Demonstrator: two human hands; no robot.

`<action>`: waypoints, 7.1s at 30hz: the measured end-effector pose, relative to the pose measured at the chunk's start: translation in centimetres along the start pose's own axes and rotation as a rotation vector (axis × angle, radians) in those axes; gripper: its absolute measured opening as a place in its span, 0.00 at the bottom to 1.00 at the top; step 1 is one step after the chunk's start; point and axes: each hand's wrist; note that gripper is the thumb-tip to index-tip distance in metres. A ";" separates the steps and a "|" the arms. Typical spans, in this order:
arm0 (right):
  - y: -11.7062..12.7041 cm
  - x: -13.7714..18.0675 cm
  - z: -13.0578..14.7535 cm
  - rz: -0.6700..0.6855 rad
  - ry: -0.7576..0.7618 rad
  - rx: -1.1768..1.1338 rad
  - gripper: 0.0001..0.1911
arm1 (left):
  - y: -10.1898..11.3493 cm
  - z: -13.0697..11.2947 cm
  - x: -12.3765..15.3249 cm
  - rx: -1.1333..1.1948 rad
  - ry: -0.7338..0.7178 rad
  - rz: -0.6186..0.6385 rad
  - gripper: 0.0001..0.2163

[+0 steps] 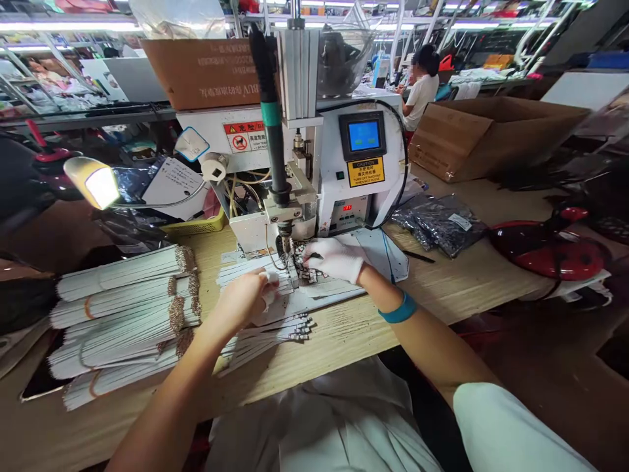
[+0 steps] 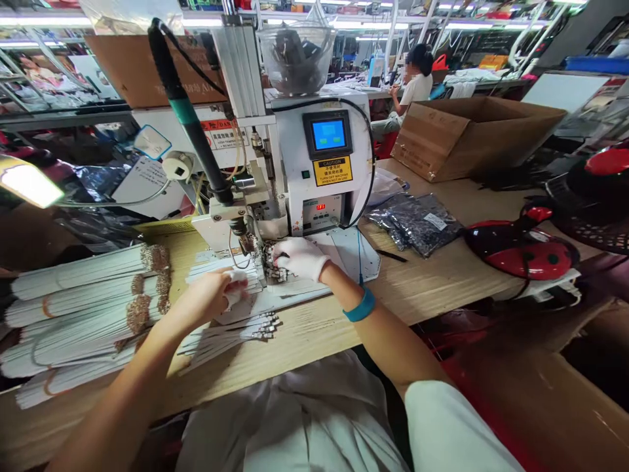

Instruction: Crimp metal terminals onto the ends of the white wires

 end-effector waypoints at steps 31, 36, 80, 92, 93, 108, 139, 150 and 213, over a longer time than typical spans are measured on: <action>-2.4 0.3 1.3 0.193 -0.498 -1.031 0.07 | -1.1 1.1 -1.3 0.942 0.147 -0.036 0.14; -2.2 0.2 1.7 0.225 -0.528 -1.034 0.06 | -1.4 1.1 -1.5 0.927 0.151 -0.034 0.12; 2.9 0.4 -0.9 -0.029 -0.322 -0.427 0.07 | 0.3 0.9 -0.3 0.749 0.150 0.017 0.12; 0.8 0.5 -0.1 0.012 -0.314 -0.404 0.12 | -0.2 1.0 -0.2 0.251 0.063 -0.089 0.08; 1.1 0.6 -0.3 0.019 -0.322 -0.418 0.12 | -0.5 1.1 -0.4 0.205 0.068 -0.123 0.09; -0.8 -0.4 -0.4 -0.057 0.006 -0.062 0.07 | -1.4 1.1 -1.2 0.101 -0.040 -0.135 0.13; -2.5 0.0 1.3 0.148 -0.488 -0.988 0.10 | -1.0 0.3 -1.7 0.884 0.179 -0.062 0.13; -2.6 0.0 1.1 0.140 -0.485 -1.033 0.10 | -1.4 0.5 -2.3 0.937 0.216 -0.074 0.08; -1.7 0.2 1.4 0.155 -0.483 -0.988 0.09 | -0.7 1.3 -0.9 0.548 -0.005 -0.093 0.06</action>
Point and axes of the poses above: each hand's wrist, its own x-axis away from the middle knuckle, its own y-axis out of the back of the hand, z = x × y, and after that the axes turned 11 degrees about -z, right-handed
